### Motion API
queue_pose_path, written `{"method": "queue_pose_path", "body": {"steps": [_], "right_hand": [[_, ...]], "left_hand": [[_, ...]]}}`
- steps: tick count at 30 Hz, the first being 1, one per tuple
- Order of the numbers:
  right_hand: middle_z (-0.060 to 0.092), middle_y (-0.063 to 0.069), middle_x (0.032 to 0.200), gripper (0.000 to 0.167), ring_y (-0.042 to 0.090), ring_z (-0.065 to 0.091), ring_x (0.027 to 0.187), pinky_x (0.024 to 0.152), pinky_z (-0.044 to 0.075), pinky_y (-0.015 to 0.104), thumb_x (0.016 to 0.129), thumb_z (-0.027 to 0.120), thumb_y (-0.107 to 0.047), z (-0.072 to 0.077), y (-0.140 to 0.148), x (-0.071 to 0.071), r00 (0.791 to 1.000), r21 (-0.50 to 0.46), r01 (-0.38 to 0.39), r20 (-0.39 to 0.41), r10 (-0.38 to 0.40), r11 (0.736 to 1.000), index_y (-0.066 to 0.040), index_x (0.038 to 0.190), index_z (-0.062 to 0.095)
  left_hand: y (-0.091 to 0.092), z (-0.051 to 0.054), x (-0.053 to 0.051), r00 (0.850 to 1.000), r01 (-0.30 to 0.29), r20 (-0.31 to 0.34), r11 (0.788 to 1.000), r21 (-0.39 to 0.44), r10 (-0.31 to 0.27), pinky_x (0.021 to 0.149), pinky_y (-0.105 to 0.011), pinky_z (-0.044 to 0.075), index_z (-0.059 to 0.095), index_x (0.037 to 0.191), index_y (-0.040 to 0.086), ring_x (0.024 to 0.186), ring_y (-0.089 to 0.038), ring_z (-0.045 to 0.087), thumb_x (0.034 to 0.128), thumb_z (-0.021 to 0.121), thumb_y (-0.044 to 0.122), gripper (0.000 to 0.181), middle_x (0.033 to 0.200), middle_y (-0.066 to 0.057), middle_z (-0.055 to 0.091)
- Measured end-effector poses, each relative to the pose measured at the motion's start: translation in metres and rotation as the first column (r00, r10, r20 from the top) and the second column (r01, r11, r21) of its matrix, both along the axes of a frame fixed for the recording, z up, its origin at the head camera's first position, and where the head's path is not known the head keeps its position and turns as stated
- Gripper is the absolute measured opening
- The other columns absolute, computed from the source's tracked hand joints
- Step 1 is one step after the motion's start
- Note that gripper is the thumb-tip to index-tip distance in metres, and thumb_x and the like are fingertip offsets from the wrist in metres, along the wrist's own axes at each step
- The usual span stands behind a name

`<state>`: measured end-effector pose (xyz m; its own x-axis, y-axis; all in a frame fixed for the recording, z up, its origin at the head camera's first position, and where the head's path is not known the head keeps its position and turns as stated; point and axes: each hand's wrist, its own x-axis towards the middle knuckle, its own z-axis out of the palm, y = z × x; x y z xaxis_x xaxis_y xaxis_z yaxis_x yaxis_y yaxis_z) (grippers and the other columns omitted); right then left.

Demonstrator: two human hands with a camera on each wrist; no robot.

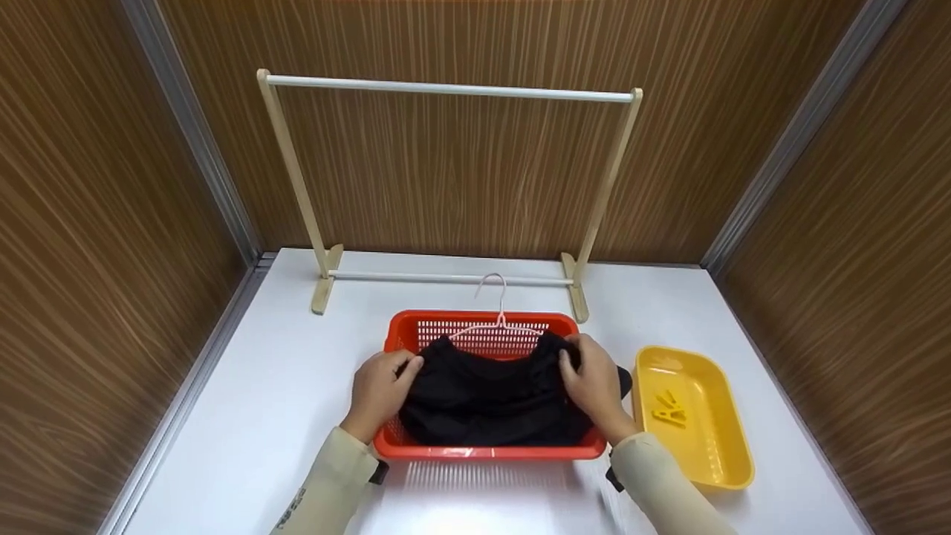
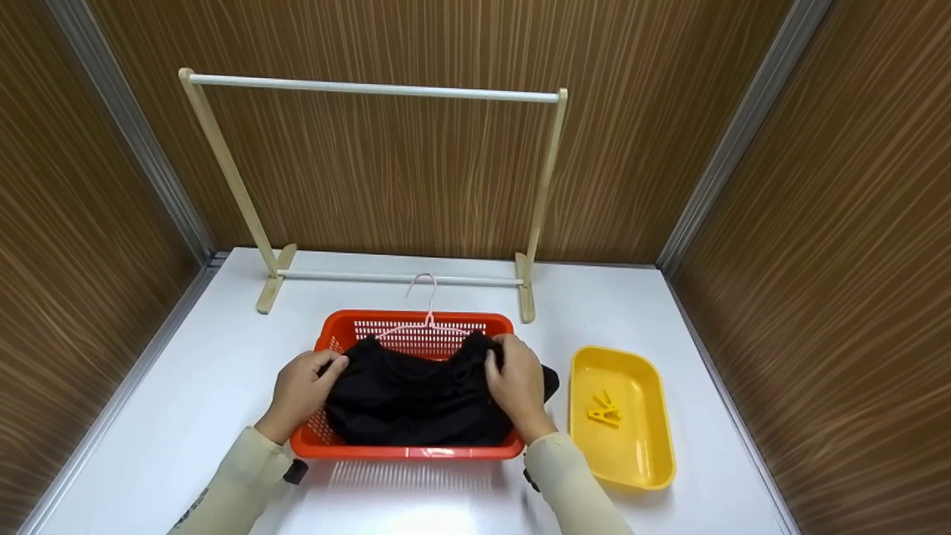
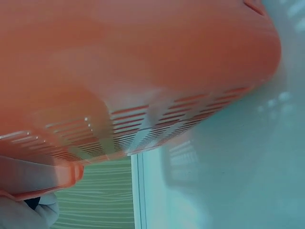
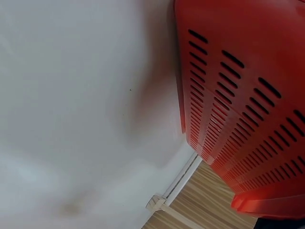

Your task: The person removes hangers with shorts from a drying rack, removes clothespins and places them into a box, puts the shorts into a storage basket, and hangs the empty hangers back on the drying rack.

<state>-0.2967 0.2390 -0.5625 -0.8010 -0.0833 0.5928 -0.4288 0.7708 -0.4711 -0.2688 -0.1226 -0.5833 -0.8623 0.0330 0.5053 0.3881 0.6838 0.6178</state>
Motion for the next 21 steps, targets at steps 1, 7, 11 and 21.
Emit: {"method": "queue_pose_path", "body": {"steps": [1, 7, 11, 21], "right_hand": [[0.071, 0.014, 0.1, 0.015, 0.033, 0.068, 0.092, 0.086, 0.053, 0.05, 0.095, 0.069, -0.009, -0.0004, 0.0, 0.0007, 1.0, -0.003, -0.002, -0.008, 0.002, 1.0, -0.003, 0.108, 0.067], [0.071, 0.015, 0.101, 0.018, 0.034, 0.068, 0.094, 0.088, 0.053, 0.051, 0.094, 0.068, -0.011, 0.002, -0.0015, 0.0027, 1.0, -0.021, -0.002, -0.004, 0.002, 1.0, -0.002, 0.109, 0.067], [0.071, 0.014, 0.102, 0.021, 0.033, 0.068, 0.094, 0.089, 0.052, 0.051, 0.094, 0.068, -0.016, 0.0038, -0.0023, 0.0026, 1.0, -0.031, 0.01, 0.009, -0.01, 0.999, -0.002, 0.11, 0.067], [0.071, 0.013, 0.094, 0.022, 0.032, 0.067, 0.086, 0.083, 0.053, 0.049, 0.088, 0.076, -0.015, -0.0006, -0.0015, 0.0019, 0.997, -0.071, -0.005, -0.08, 0.0, 0.997, -0.003, 0.105, 0.067]], "left_hand": [[-0.0003, -0.0004, 0.0005, 1.0, 0.003, 0.0, 1.0, 0.005, -0.003, 0.067, -0.034, 0.044, 0.073, 0.087, 0.021, 0.069, -0.015, 0.056, 0.1002, 0.07, 0.031, 0.018, 0.075, 0.008, 0.065], [-0.0013, -0.0005, 0.0009, 1.0, 0.004, 0.0, 1.0, 0.025, -0.004, 0.067, -0.034, 0.044, 0.073, 0.087, 0.021, 0.069, -0.014, 0.055, 0.1001, 0.069, 0.032, 0.018, 0.075, 0.007, 0.065], [-0.0013, -0.0003, 0.0007, 1.0, 0.005, -0.004, 0.998, 0.055, -0.005, 0.067, -0.034, 0.045, 0.072, 0.086, 0.02, 0.069, -0.014, 0.056, 0.0997, 0.07, 0.032, 0.018, 0.075, 0.006, 0.064], [-0.0019, -0.0026, 0.002, 0.998, 0.026, -0.056, 0.995, 0.096, -0.021, 0.072, -0.039, 0.052, 0.076, 0.089, 0.018, 0.076, -0.016, 0.065, 0.098, 0.072, 0.03, 0.015, 0.084, 0.004, 0.072]]}}
